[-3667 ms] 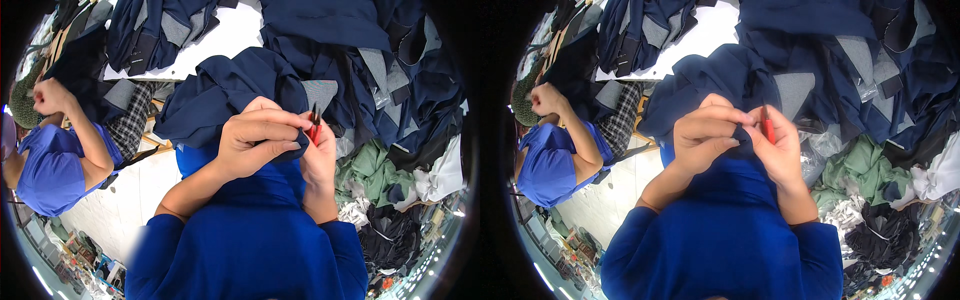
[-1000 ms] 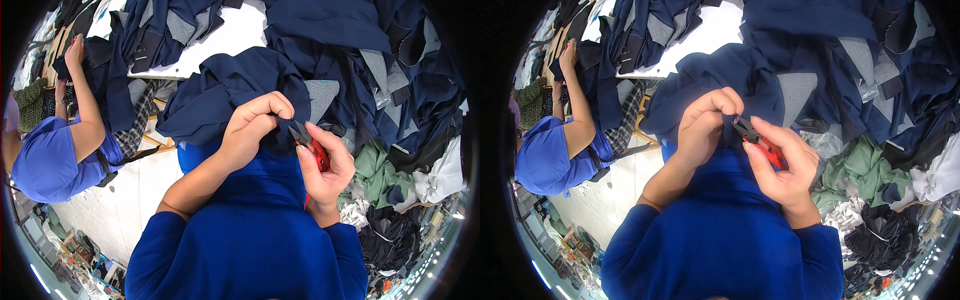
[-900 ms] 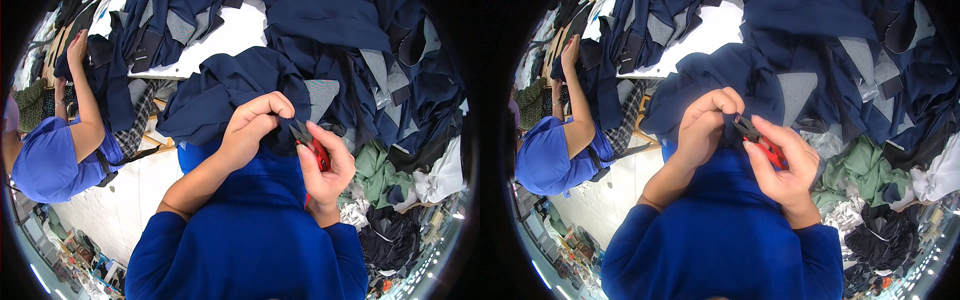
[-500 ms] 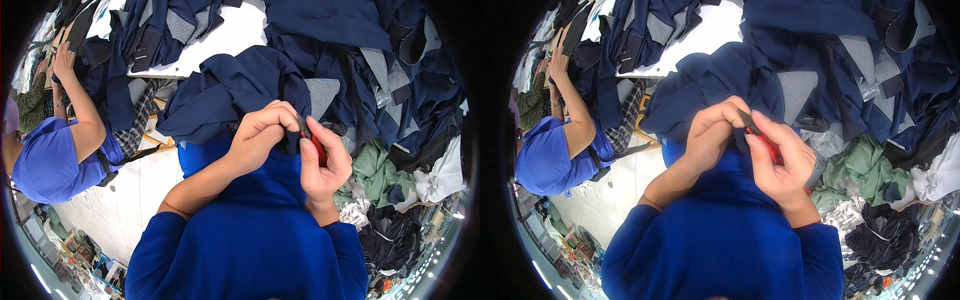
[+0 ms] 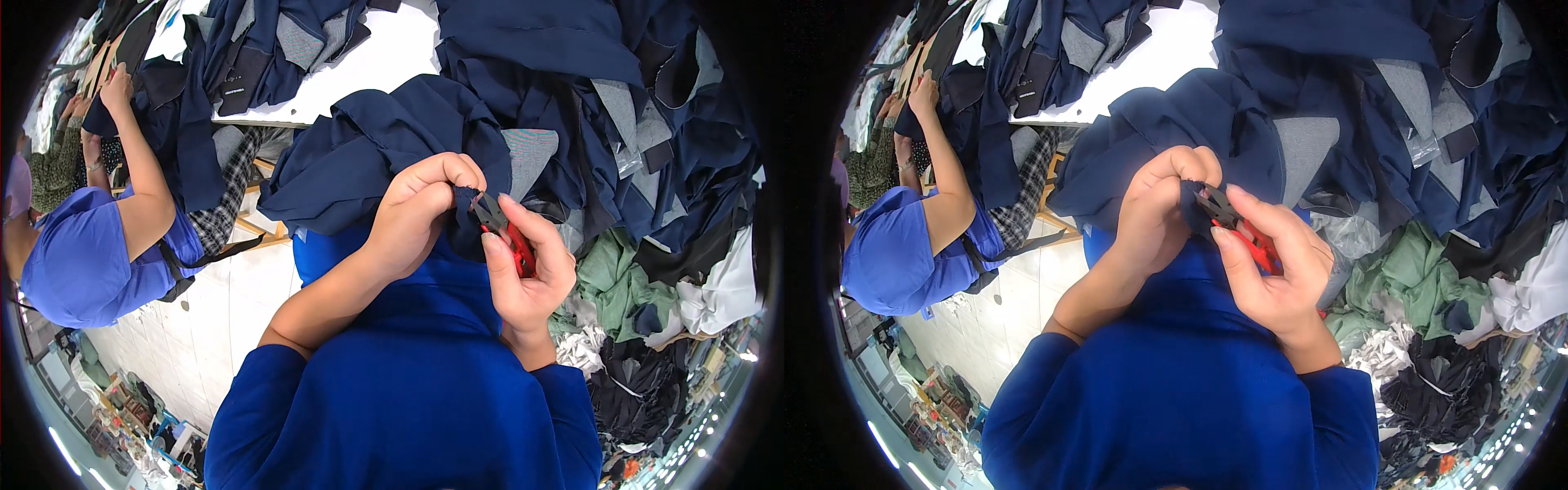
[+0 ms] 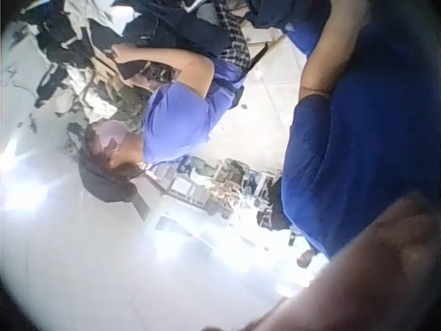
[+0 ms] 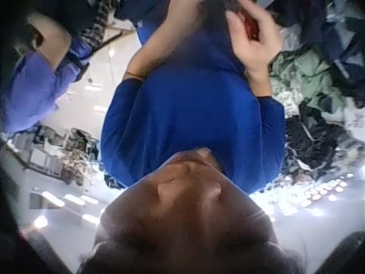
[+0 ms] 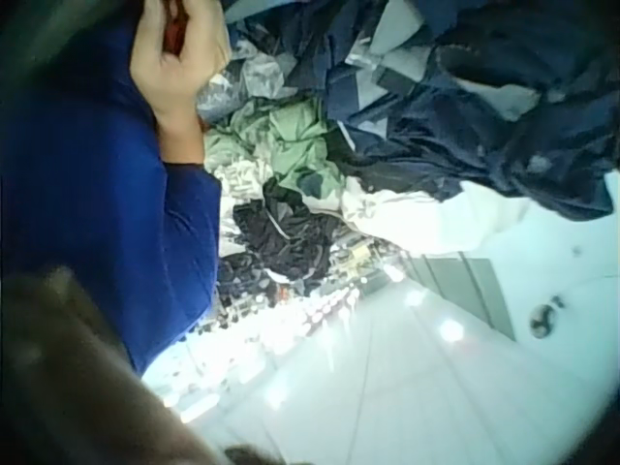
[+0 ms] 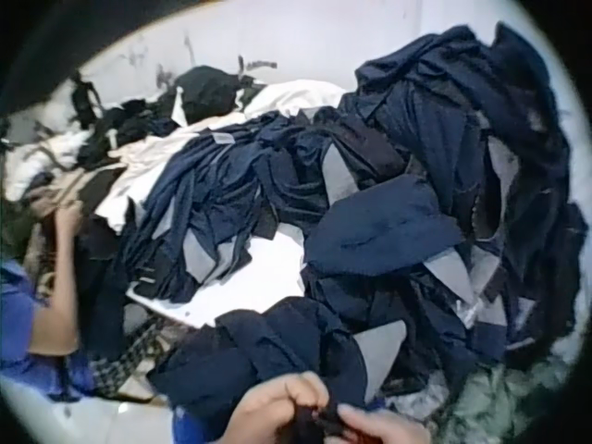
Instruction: Trimming excess threads from navy blue fabric garments using thread snips.
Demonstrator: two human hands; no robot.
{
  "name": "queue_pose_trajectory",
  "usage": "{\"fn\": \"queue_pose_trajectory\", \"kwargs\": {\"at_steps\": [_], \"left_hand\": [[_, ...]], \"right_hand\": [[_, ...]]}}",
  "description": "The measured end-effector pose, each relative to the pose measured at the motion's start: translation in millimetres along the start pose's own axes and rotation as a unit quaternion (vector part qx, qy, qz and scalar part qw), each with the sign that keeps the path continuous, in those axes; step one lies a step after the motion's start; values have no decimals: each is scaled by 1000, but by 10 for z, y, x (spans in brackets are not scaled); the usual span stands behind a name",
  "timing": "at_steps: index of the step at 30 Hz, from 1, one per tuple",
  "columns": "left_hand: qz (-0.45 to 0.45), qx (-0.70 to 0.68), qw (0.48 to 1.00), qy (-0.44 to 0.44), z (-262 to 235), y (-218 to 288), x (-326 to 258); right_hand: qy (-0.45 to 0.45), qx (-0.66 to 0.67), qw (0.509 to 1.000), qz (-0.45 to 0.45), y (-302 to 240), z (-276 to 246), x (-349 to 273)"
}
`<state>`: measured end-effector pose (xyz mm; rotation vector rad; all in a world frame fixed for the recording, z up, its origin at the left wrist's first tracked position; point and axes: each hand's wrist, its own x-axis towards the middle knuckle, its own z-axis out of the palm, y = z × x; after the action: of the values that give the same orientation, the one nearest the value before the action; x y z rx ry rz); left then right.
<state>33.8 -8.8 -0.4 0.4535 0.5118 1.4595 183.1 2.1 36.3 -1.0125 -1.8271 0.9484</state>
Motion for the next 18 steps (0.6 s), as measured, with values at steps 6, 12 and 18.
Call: {"fn": "queue_pose_trajectory", "kwargs": {"at_steps": [6,12,18], "left_hand": [[19,22,1000,6,2,-7,-7],[32,28,999,1,7,-35,-1],[11,31,999,8,27,-64,-25]], "right_hand": [[10,-1,1000,-6,1,22,15],[19,-12,999,-49,29,58,12],[44,77,996,6,114,96,-33]]}}
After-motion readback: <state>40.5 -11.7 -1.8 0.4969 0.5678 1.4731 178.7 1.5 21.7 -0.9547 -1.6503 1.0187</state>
